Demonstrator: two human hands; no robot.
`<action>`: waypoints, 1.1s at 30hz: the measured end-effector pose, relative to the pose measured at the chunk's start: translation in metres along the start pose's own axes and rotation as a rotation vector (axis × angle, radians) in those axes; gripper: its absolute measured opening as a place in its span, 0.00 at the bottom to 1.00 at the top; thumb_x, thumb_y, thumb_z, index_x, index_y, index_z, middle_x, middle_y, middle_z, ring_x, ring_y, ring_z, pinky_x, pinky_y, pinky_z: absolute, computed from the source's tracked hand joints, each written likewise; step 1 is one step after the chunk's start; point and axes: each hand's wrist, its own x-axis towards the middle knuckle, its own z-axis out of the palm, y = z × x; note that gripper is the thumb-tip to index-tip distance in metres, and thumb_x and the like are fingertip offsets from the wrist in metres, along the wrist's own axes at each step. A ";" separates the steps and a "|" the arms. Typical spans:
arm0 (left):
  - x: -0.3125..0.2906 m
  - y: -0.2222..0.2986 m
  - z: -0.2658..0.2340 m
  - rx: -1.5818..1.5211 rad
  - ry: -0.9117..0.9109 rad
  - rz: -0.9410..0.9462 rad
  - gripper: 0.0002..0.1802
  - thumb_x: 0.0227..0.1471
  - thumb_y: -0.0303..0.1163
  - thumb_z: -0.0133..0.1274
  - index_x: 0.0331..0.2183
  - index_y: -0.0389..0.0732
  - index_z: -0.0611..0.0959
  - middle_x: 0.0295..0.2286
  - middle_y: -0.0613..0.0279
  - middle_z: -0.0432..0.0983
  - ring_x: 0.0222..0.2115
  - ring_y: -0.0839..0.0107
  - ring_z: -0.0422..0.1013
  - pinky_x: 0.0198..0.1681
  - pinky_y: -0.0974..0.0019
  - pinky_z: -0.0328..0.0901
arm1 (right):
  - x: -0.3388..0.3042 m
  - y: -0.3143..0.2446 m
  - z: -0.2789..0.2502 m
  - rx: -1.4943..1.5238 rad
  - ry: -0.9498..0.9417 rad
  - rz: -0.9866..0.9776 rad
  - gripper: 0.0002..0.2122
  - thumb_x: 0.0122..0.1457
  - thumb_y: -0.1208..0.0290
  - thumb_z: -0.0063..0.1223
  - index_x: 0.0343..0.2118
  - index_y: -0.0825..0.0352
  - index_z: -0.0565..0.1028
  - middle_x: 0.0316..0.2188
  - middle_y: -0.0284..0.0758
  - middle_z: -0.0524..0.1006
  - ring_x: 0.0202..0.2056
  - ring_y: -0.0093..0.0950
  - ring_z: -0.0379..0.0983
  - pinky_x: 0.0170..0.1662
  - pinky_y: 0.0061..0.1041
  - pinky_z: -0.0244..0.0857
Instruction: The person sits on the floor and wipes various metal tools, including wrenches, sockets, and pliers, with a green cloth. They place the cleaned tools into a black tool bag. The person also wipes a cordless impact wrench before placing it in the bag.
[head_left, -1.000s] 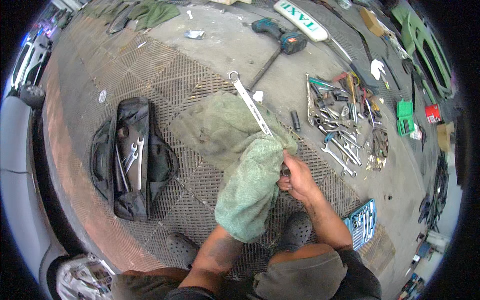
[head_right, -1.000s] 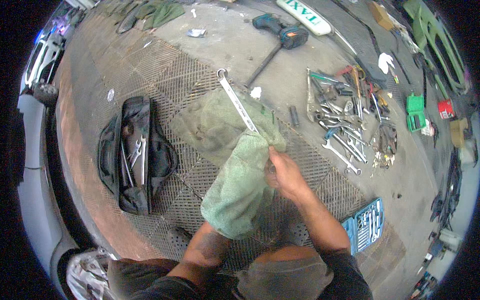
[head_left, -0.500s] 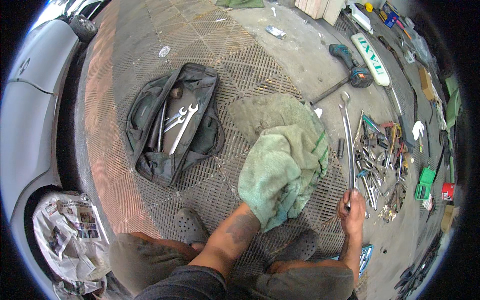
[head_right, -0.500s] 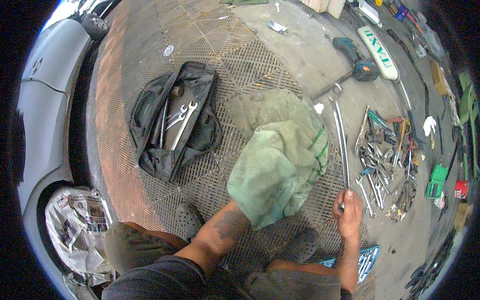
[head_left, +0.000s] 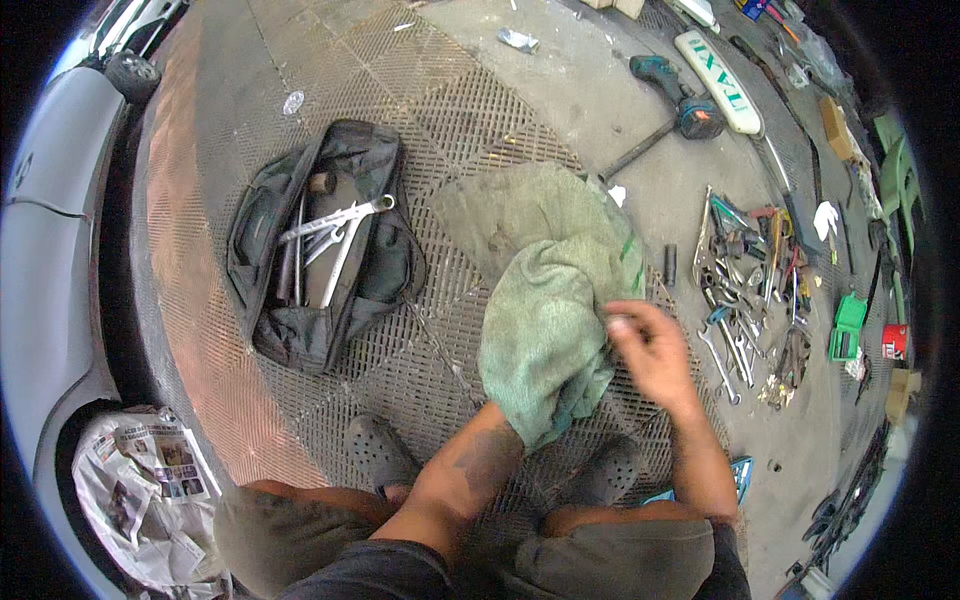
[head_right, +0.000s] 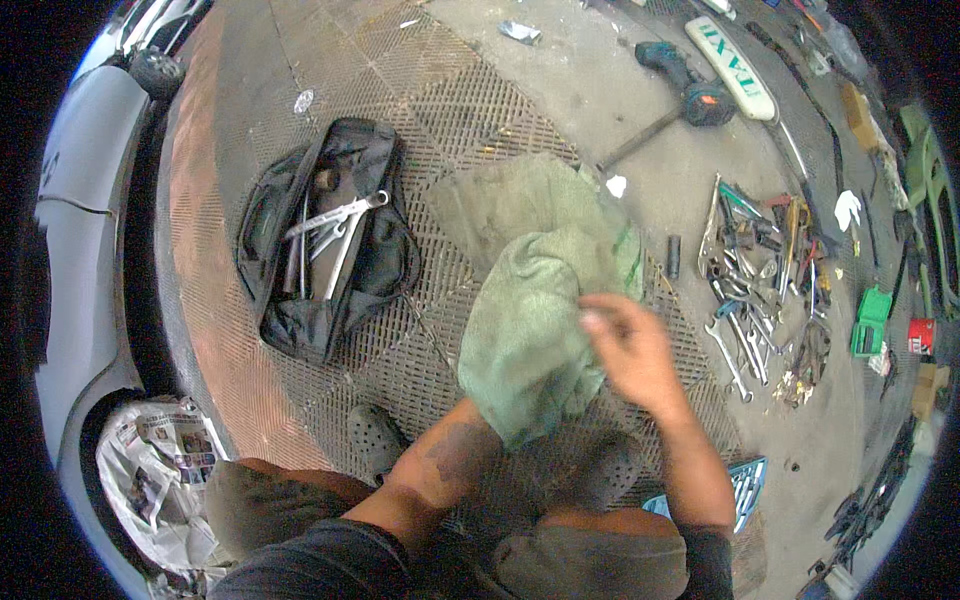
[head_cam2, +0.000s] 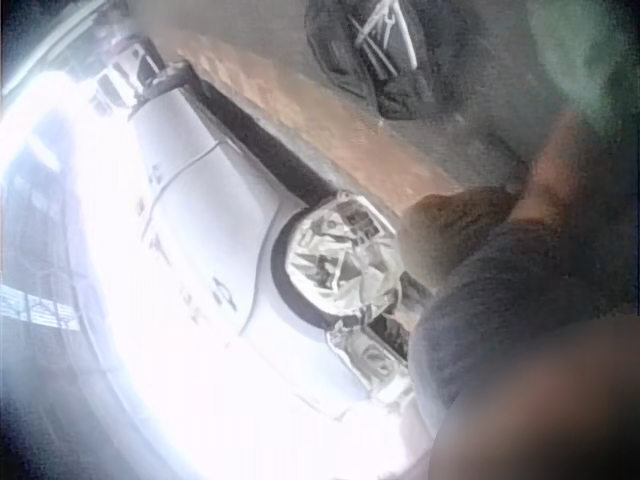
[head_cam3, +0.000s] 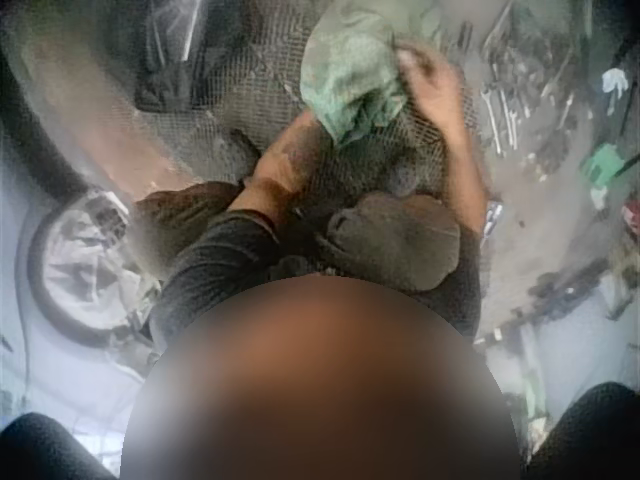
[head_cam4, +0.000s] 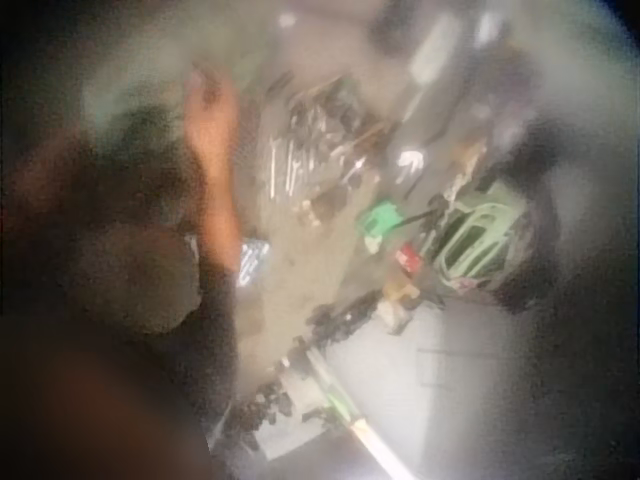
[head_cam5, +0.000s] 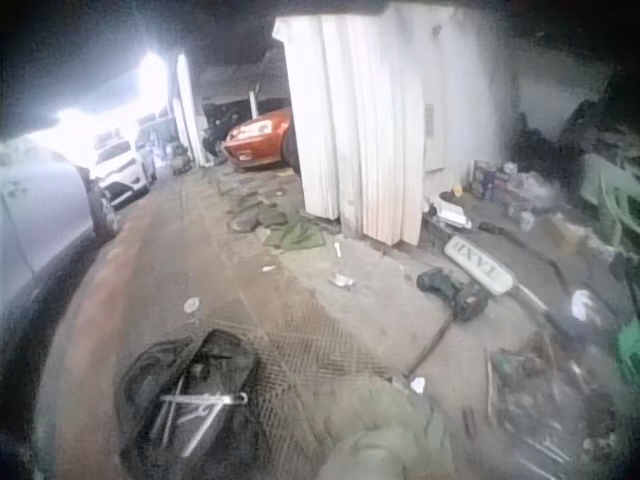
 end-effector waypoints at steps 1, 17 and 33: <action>0.003 0.000 0.000 0.000 -0.003 -0.003 0.17 0.63 0.36 0.47 0.49 0.37 0.76 0.42 0.60 0.74 0.41 0.67 0.71 0.44 0.62 0.69 | -0.012 0.032 -0.017 0.005 0.083 0.091 0.12 0.62 0.66 0.54 0.44 0.68 0.78 0.33 0.35 0.80 0.32 0.22 0.74 0.40 0.25 0.69; 0.013 0.016 -0.008 -0.070 0.033 0.039 0.18 0.63 0.38 0.46 0.49 0.37 0.76 0.41 0.59 0.75 0.40 0.67 0.72 0.43 0.62 0.70 | 0.137 -0.045 0.010 -0.515 -0.126 -0.729 0.16 0.57 0.71 0.55 0.49 0.67 0.73 0.44 0.45 0.76 0.43 0.42 0.75 0.47 0.36 0.70; -0.006 0.107 -0.133 -0.186 0.129 0.041 0.19 0.64 0.40 0.45 0.48 0.37 0.76 0.41 0.58 0.76 0.39 0.66 0.72 0.43 0.62 0.70 | 0.262 -0.111 0.318 -0.906 -0.302 -0.607 0.11 0.56 0.69 0.52 0.42 0.61 0.79 0.34 0.41 0.77 0.34 0.44 0.77 0.39 0.41 0.71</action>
